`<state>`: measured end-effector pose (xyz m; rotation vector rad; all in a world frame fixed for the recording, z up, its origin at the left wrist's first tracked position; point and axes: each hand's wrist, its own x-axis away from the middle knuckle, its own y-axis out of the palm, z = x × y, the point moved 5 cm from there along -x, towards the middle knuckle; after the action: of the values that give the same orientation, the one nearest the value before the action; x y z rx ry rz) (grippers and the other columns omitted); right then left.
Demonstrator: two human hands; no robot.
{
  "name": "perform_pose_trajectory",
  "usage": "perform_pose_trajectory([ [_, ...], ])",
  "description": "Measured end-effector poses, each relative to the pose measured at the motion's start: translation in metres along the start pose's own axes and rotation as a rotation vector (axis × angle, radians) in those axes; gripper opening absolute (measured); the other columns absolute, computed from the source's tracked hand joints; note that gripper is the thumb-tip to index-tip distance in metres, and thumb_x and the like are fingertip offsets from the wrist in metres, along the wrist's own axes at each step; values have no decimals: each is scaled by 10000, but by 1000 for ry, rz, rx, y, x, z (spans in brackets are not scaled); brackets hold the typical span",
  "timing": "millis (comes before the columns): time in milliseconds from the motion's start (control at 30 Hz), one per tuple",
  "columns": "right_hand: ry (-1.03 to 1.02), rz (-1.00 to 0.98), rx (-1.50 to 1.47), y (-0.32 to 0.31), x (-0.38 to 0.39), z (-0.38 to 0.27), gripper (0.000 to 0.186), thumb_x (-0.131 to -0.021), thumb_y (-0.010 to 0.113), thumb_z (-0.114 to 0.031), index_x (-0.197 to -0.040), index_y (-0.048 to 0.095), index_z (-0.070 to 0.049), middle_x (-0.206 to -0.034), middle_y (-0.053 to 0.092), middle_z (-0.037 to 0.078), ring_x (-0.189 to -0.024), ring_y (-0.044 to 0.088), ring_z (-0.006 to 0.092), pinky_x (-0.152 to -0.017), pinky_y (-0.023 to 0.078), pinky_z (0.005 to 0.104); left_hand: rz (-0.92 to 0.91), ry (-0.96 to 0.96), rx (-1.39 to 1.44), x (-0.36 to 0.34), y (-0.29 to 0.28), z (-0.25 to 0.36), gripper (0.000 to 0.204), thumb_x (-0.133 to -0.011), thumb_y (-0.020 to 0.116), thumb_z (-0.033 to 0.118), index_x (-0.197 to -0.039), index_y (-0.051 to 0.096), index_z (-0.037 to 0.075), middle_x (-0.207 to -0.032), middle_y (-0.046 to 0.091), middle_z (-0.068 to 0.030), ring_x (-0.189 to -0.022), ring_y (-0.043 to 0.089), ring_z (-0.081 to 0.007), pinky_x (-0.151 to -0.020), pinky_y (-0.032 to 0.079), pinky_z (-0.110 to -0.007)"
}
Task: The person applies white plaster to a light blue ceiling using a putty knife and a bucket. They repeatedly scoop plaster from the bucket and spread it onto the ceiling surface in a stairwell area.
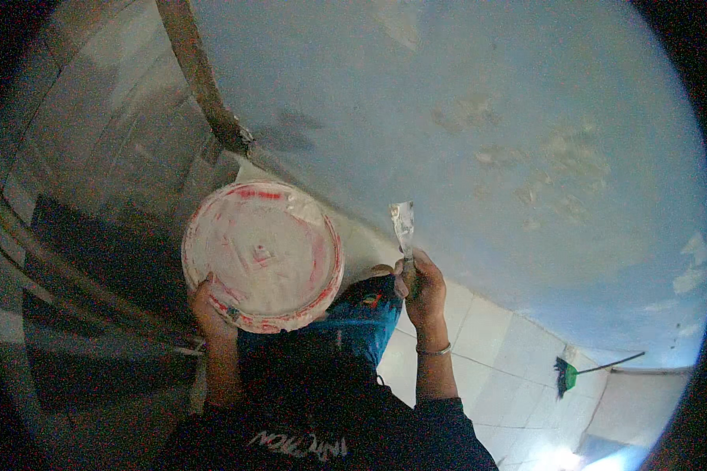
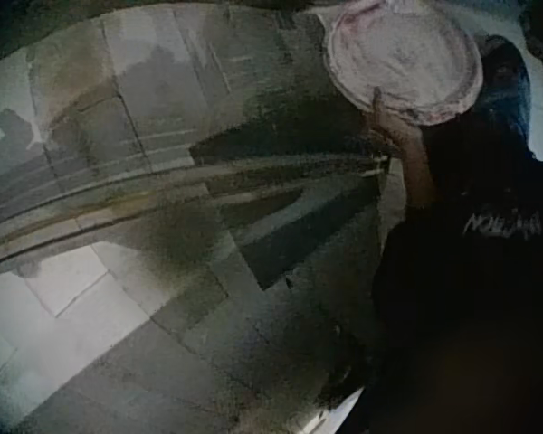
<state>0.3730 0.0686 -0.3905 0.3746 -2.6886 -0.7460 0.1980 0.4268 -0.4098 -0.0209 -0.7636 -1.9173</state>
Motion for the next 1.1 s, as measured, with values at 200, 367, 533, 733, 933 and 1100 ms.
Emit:
perform_pose_trajectory([
  [200, -72, 67, 92, -7, 13, 5, 443, -935, 549, -274, -1240, 602, 43, -894, 653, 95, -624, 560, 166, -558, 438, 280, -123, 55, -23, 2, 3, 18, 557, -858, 702, 178, -1359, 539, -4, -1280, 615, -141, -1167, 586, -292, -1017, 454, -425],
  [367, -383, 22, 296, 25, -22, -33, 382, -921, 554, -185, -1214, 654, 40, -914, 667, 101, -683, 582, 169, -589, 438, 275, -146, 47, -64, 0, 4, 16, 563, -853, 709, 214, -1353, 557, 6, -1271, 622, -125, -1149, 595, -268, -997, 462, -402],
  [533, -1093, 34, 1021, 54, -32, -79, 327, -915, 559, -83, -1186, 698, 36, -896, 663, 122, -781, 614, 206, -679, 487, 306, -178, 3, -32, -5, -6, 9, 496, -843, 724, 218, -1265, 617, -19, -1233, 638, -114, -1128, 600, -259, -1006, 444, -396],
  [733, -1375, 124, 1498, 45, -23, -65, 482, -827, 650, 41, -1290, 687, -89, -1078, 667, 145, -879, 651, 298, -785, 547, 396, -119, 72, -8, -19, -16, -6, 476, -837, 730, 223, -1227, 644, -37, -1230, 641, -117, -1147, 597, -255, -1021, 437, -384],
  [933, -1418, 143, 1753, 38, -39, -54, 587, -831, 663, 46, -1380, 622, -156, -1205, 644, 173, -923, 688, 344, -734, 596, 431, -222, 194, 128, 6, -12, 1, 515, -854, 717, 194, -1292, 596, -46, -1251, 634, -124, -1165, 597, -264, -1040, 435, -406],
  [1100, -1421, 188, 1993, 29, -61, -67, 635, -824, 637, 35, -1431, 548, -130, -1257, 618, 247, -901, 713, 372, -697, 614, 435, -175, 185, 74, 45, 0, 20, 513, -870, 705, 178, -1309, 577, -54, -1276, 625, -136, -1184, 597, -267, -1041, 447, -411],
])
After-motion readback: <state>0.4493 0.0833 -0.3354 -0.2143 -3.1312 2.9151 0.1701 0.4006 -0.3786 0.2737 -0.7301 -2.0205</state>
